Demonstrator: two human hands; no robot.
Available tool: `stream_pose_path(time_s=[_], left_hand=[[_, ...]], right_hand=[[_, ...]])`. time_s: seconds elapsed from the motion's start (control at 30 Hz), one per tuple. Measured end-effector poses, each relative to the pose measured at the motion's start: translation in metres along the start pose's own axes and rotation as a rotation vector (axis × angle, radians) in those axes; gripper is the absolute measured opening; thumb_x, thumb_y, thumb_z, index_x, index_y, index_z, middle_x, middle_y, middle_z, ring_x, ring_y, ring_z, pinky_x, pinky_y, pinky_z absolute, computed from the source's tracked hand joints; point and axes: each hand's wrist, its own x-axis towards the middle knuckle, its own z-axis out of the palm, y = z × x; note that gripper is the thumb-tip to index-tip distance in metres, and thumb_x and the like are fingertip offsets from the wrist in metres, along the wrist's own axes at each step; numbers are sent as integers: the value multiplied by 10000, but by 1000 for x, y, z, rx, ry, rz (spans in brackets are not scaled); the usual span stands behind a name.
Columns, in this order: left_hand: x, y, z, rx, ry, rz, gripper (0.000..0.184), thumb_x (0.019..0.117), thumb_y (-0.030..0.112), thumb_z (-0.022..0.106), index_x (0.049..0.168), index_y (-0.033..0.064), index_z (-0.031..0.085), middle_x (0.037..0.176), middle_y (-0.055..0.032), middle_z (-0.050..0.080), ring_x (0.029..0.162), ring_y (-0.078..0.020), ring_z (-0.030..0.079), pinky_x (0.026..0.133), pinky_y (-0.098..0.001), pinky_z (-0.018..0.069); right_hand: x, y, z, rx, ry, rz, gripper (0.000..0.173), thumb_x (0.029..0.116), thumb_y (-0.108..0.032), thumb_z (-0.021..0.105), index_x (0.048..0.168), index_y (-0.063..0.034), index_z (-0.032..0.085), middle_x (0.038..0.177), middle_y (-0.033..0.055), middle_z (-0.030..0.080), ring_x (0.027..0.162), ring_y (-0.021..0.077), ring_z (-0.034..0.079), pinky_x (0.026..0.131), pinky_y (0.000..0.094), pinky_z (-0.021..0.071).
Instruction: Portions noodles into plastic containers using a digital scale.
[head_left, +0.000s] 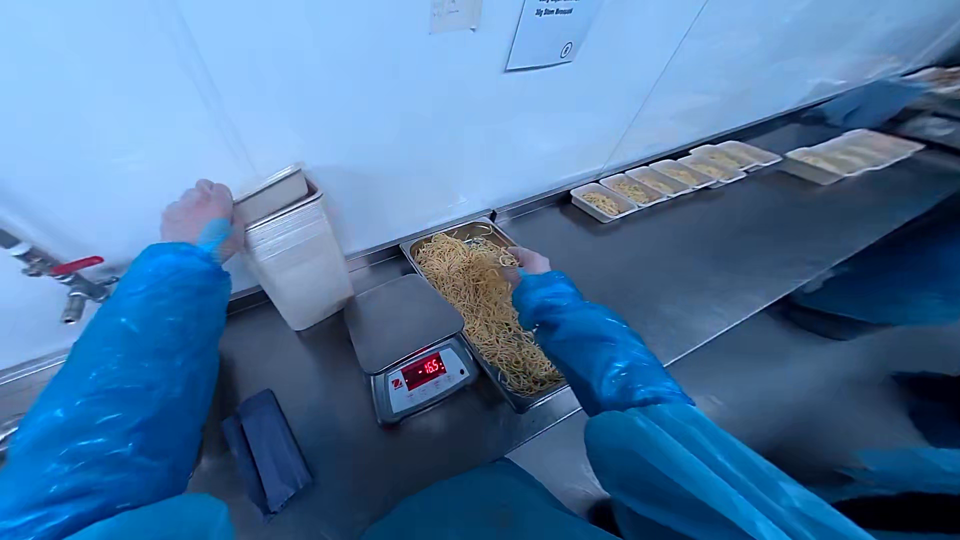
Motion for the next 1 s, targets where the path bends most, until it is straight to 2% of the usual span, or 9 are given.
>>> stream_pose_path(time_s=[0.07, 0.17, 0.3, 0.4, 0.47, 0.53, 0.7, 0.83, 1.0], left_hand=[[-4, 1, -2, -52, 17, -93, 365, 924, 151, 646, 1231, -41, 592, 1303, -313, 567, 1199, -544, 562, 864, -741, 474], [-30, 11, -14, -179, 165, -171, 333, 965, 137, 570, 1260, -16, 585, 1343, -299, 547, 1285, -520, 513, 907, -726, 474], [-109, 52, -17, -304, 543, 20, 279, 1010, 125, 462, 1181, -35, 614, 1208, -287, 616, 1212, -466, 552, 984, -577, 466], [-174, 101, 33, -348, 603, 174, 239, 979, 121, 524, 1107, -10, 678, 1070, -250, 686, 1078, -452, 631, 898, -564, 522], [-200, 133, 84, -318, 532, 257, 213, 931, 134, 584, 1047, 19, 720, 1011, -213, 713, 1010, -435, 667, 824, -559, 552], [-213, 157, 128, -267, 363, 292, 205, 909, 141, 630, 1050, 38, 737, 1045, -186, 720, 1025, -412, 670, 826, -562, 553], [-208, 192, 146, -125, -144, 248, 269, 1009, 233, 572, 1180, 72, 702, 1204, -171, 674, 1167, -383, 612, 895, -538, 522], [-212, 195, 131, -231, -210, 153, 451, 1000, 399, 611, 1370, 142, 628, 1363, -178, 592, 1271, -391, 553, 952, -547, 509], [-212, 172, 143, -409, -134, 28, 440, 948, 408, 692, 1320, 174, 680, 1423, -174, 547, 1236, -391, 566, 950, -553, 509]], right_hand=[[-11, -4, -15, 51, 75, -1, 406, 919, -132, 711, 1322, -123, 667, 1227, 248, 688, 1164, 438, 648, 989, 684, 482], [-25, -4, -33, 204, 240, 111, 371, 909, -139, 697, 1279, -141, 672, 1194, 225, 692, 1134, 405, 653, 953, 663, 496], [-44, 21, -33, 289, 266, 93, 353, 888, -99, 701, 1239, -143, 691, 1119, 194, 715, 1038, 351, 686, 899, 614, 529], [-68, 34, -24, 355, 264, 113, 359, 880, -74, 709, 1236, -117, 686, 1112, 192, 709, 1014, 317, 684, 888, 567, 542], [-85, 29, -20, 396, 247, 133, 350, 888, -60, 717, 1234, -94, 676, 1114, 192, 703, 1002, 298, 681, 886, 536, 546], [-94, 19, -25, 378, 199, 118, 359, 893, -35, 704, 1247, -79, 670, 1136, 204, 697, 1013, 306, 676, 891, 532, 543], [-102, -5, -66, 376, 190, 74, 372, 903, -1, 683, 1268, -69, 657, 1160, 206, 690, 1016, 283, 678, 905, 506, 545], [-95, -15, -95, 447, 238, 53, 377, 896, -15, 676, 1268, -73, 650, 1163, 156, 686, 981, 192, 663, 871, 413, 555], [-86, -39, -118, 492, 237, 25, 397, 894, -32, 671, 1286, -71, 622, 1186, 107, 670, 941, 126, 644, 817, 349, 559]])
